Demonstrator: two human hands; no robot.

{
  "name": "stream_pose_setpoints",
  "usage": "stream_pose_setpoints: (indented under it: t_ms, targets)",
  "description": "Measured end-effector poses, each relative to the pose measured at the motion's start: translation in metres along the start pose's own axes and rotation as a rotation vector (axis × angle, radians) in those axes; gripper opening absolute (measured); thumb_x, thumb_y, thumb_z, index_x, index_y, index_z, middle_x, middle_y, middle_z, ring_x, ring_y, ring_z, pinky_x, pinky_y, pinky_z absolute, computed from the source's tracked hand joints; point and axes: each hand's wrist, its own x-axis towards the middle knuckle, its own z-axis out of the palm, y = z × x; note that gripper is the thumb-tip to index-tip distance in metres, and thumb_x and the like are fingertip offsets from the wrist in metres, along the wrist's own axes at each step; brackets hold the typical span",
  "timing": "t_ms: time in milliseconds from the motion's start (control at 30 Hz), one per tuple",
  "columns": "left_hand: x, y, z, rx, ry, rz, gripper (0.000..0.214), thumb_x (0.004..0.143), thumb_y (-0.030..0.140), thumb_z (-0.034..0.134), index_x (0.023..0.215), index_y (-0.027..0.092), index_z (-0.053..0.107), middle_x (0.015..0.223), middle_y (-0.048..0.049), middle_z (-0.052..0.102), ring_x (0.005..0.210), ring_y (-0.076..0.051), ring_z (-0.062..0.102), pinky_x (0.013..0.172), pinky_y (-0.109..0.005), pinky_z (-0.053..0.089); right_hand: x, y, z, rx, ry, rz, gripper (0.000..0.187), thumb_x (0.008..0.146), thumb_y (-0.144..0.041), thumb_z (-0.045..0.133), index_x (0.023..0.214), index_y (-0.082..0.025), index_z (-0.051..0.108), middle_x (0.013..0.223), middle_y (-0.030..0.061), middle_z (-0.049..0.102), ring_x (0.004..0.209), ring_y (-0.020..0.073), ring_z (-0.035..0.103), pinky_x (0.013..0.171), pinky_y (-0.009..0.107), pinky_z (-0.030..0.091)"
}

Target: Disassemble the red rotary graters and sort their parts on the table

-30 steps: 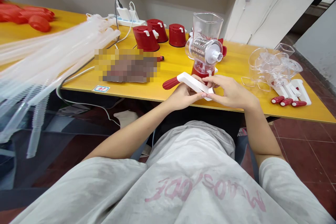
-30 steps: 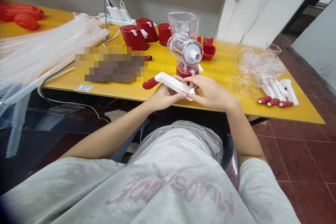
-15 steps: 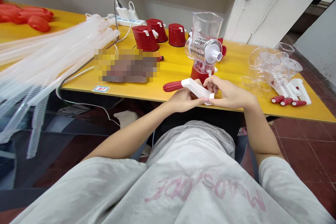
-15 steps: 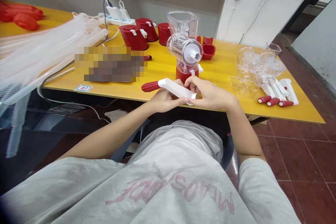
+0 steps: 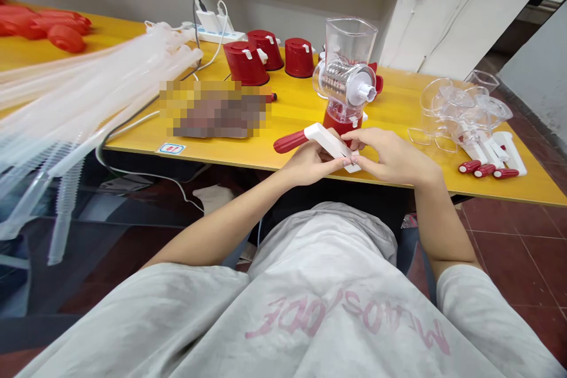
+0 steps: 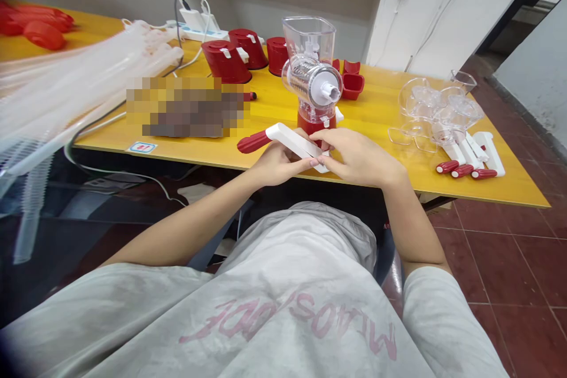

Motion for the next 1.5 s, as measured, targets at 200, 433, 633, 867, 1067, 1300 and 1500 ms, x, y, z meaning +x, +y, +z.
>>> stream_pose_setpoints:
  t_ms: [200,433,633,867,1067,1300,1500]
  targets:
    - [0.002,-0.006,-0.001,-0.030,0.019,0.032,0.068,0.098,0.080,0.108,0.119,0.022,0.080,0.121,-0.0127,0.094,0.110,-0.034,0.094,0.093,-0.040,0.074,0.000,0.009,-0.003,0.065,-0.069,0.001,0.061,0.110,-0.037,0.088,0.170,-0.024,0.083,0.156,0.0156,0.095,0.131,0.0385,0.093,0.121,0.058,0.075]
    - [0.004,-0.007,-0.004,-0.059,-0.008,0.089,0.064,0.102,0.078,0.107,0.116,0.020,0.084,0.116,-0.0122,0.092,0.110,-0.032,0.092,0.096,-0.039,0.075,0.002,0.009,-0.003,0.076,-0.072,-0.025,0.056,0.113,-0.037,0.085,0.168,-0.026,0.087,0.149,0.0108,0.098,0.123,0.0346,0.096,0.118,0.051,0.076]
    - [0.006,-0.011,-0.004,-0.091,0.029,0.070,0.068,0.089,0.075,0.118,0.115,0.019,0.088,0.117,-0.0116,0.093,0.111,-0.032,0.091,0.098,-0.038,0.075,0.005,0.003,0.000,-0.026,-0.079,0.023,0.053,0.108,-0.024,0.079,0.159,-0.027,0.092,0.143,0.0079,0.099,0.116,0.0335,0.094,0.109,0.044,0.073]
    - [0.009,-0.012,-0.005,-0.142,0.014,0.123,0.063,0.099,0.075,0.111,0.115,0.021,0.085,0.112,-0.0095,0.090,0.106,-0.028,0.089,0.097,-0.037,0.073,0.003,0.004,0.001,-0.034,-0.047,-0.005,0.048,0.114,-0.034,0.075,0.159,-0.027,0.092,0.148,0.0108,0.098,0.125,0.0372,0.094,0.117,0.050,0.073]
    - [0.007,-0.009,-0.004,-0.113,0.016,0.046,0.072,0.093,0.083,0.111,0.117,0.024,0.078,0.109,-0.0084,0.089,0.101,-0.029,0.087,0.088,-0.039,0.071,0.003,0.012,-0.002,0.081,-0.006,-0.013,0.050,0.112,-0.043,0.086,0.158,-0.026,0.087,0.142,0.0130,0.096,0.120,0.0358,0.090,0.116,0.054,0.074]
    - [0.001,-0.004,-0.004,-0.005,-0.007,0.021,0.071,0.096,0.083,0.107,0.118,0.022,0.078,0.105,-0.0059,0.082,0.089,-0.022,0.076,0.075,-0.031,0.060,0.006,0.011,-0.004,0.126,-0.034,0.010,0.039,0.103,-0.043,0.094,0.136,-0.026,0.083,0.121,0.0082,0.089,0.104,0.0290,0.080,0.098,0.044,0.069]
    - [0.003,0.002,-0.004,-0.005,-0.001,0.018,0.071,0.092,0.082,0.110,0.110,0.023,0.075,0.100,-0.0036,0.079,0.089,-0.023,0.078,0.076,-0.031,0.061,0.005,0.012,-0.003,0.076,-0.027,-0.026,0.033,0.104,-0.040,0.090,0.134,-0.026,0.089,0.126,0.0102,0.093,0.109,0.0323,0.083,0.104,0.048,0.069]
